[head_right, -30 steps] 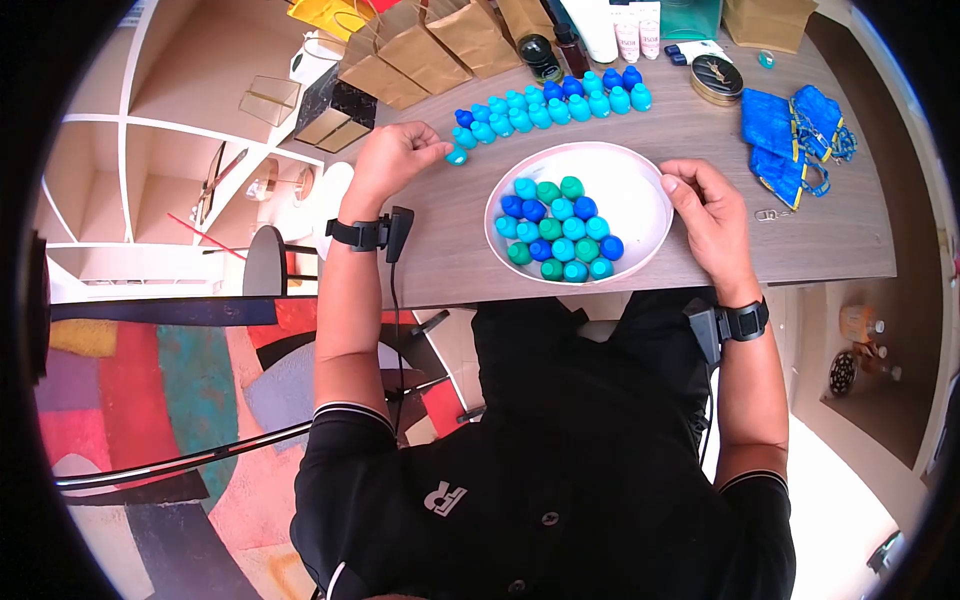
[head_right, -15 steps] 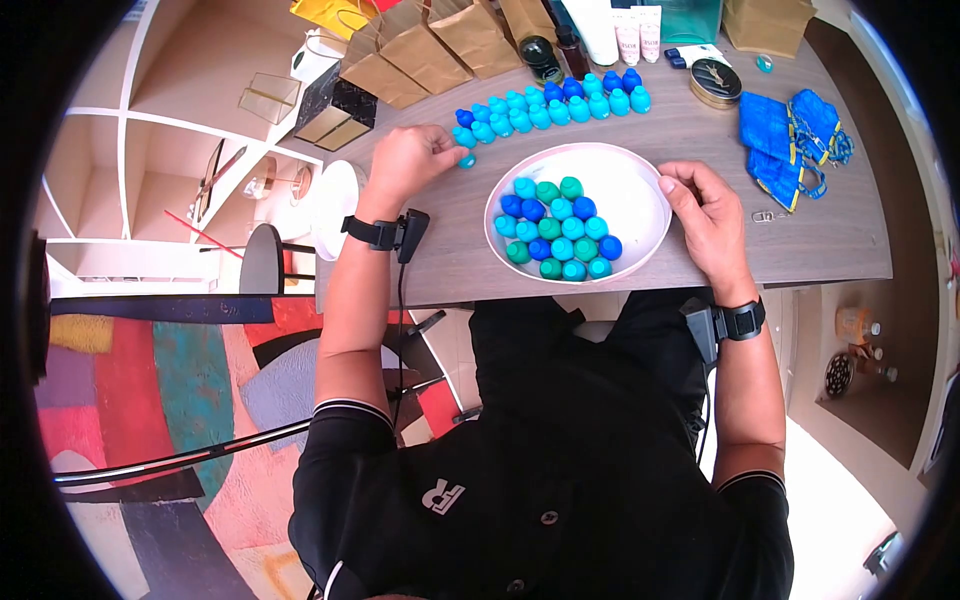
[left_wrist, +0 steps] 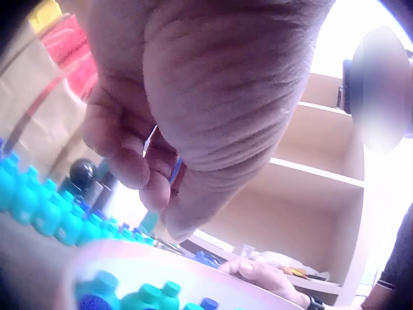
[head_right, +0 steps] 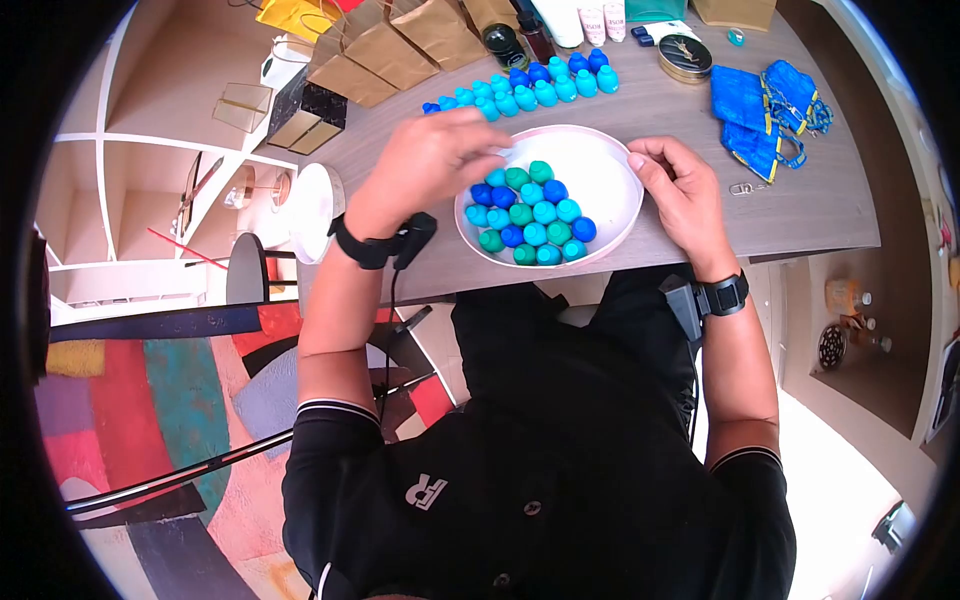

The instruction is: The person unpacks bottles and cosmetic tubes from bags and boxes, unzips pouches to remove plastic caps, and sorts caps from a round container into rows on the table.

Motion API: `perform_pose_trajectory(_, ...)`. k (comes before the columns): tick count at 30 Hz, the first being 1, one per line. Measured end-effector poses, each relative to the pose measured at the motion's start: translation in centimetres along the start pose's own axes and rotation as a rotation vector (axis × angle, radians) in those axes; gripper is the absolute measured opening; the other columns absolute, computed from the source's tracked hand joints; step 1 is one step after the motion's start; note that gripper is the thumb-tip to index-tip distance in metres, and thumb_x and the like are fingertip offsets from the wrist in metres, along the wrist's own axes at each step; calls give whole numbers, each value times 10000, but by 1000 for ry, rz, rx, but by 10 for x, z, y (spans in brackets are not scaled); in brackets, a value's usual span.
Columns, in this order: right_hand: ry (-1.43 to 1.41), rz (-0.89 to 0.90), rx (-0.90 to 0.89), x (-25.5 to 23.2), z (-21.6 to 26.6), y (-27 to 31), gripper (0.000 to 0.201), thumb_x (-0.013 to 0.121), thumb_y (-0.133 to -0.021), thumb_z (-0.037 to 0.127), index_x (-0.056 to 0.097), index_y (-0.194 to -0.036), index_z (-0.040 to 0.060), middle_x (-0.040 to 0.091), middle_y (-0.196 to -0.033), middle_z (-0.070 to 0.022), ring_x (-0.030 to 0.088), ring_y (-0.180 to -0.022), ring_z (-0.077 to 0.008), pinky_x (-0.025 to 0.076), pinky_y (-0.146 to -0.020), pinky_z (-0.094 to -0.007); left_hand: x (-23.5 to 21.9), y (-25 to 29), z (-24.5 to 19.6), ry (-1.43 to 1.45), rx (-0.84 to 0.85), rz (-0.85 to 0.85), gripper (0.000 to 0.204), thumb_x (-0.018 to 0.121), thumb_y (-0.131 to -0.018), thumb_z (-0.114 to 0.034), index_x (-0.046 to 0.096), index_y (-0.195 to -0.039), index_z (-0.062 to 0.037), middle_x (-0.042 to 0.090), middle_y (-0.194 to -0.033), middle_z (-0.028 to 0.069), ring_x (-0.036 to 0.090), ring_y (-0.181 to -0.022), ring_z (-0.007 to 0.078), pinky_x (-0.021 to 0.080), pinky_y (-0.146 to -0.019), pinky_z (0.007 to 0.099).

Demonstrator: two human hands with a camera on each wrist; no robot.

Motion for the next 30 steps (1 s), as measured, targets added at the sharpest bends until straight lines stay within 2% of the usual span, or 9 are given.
perform_pose_trajectory(2,-16,-4,4,0,1,0,238,668,-990,195,699,-1084,-21,691,-930,-17,598,-843,-83,487,-768,-253,14,-10,-20,-24,113,71,166,777,-812,-181,756,-968,-132,694,-888,29,693,-796,244,545,-661,369)
perform_pose_trajectory(8,-34,12,23,-1,-6,0,233,672,-987,188,696,-1091,-19,696,-946,-23,610,-861,-86,492,-783,-252,48,-18,-19,-155,137,218,160,746,-798,-185,754,-955,-154,682,-874,27,684,-810,250,542,-669,395)
perform_pose_trajectory(12,-57,14,-6,1,-6,-1,234,672,-988,184,692,-1104,-19,697,-958,-24,614,-872,-89,495,-795,-252,40,-17,-18,-142,132,228,130,733,-801,-174,747,-927,-145,684,-863,37,685,-818,256,540,-673,403)
perform_pose_trajectory(14,-75,18,1,0,-9,0,238,673,-990,187,688,-1111,-18,698,-971,-28,617,-883,-90,496,-805,-253,17,-15,-13,-84,109,169,127,743,-810,-170,751,-932,-135,693,-852,46,684,-782,257,539,-655,389)
perform_pose_trajectory(16,-74,12,10,0,-6,1,245,672,-994,196,687,-1113,-18,700,-979,-32,620,-896,-93,497,-813,-257,-25,-13,3,-3,12,-48,137,765,-821,-168,759,-946,-110,697,-829,68,687,-738,238,541,-644,359)
perform_pose_trajectory(18,-28,18,18,-1,-3,1,247,670,-996,199,687,-1116,-17,701,-987,-35,622,-903,-98,498,-817,-260,-52,-5,31,-61,-156,-107,165,787,-822,-174,766,-956,-82,690,-797,83,682,-696,211,542,-640,337)
perform_pose_trajectory(20,-25,17,12,-1,-3,1,246,670,-996,197,687,-1113,-18,699,-986,-36,621,-901,-100,497,-816,-261,-63,1,53,-71,-238,-83,190,794,-812,-166,764,-964,-57,689,-787,92,682,-692,202,541,-648,337)
perform_pose_trajectory(23,-12,17,-10,-1,-2,0,243,671,-994,195,689,-1106,-20,696,-981,-37,620,-896,-101,496,-814,-261,-41,15,82,-103,-384,98,201,780,-798,-179,769,-969,-74,696,-772,94,675,-696,243,530,-646,353)
perform_pose_trajectory(30,-12,8,-9,-1,1,0,242,674,-989,197,691,-1092,-22,693,-969,-36,619,-884,-101,497,-808,-260,3,21,95,-178,-383,232,168,779,-772,-228,762,-874,-96,700,-741,81,679,-704,268,526,-644,392)
Point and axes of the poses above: each hand's wrist, its own y-axis away from the middle knuckle, its own x-axis out of the palm, z = x × y, the point moved 7 cm from there along -y, towards the middle knuckle
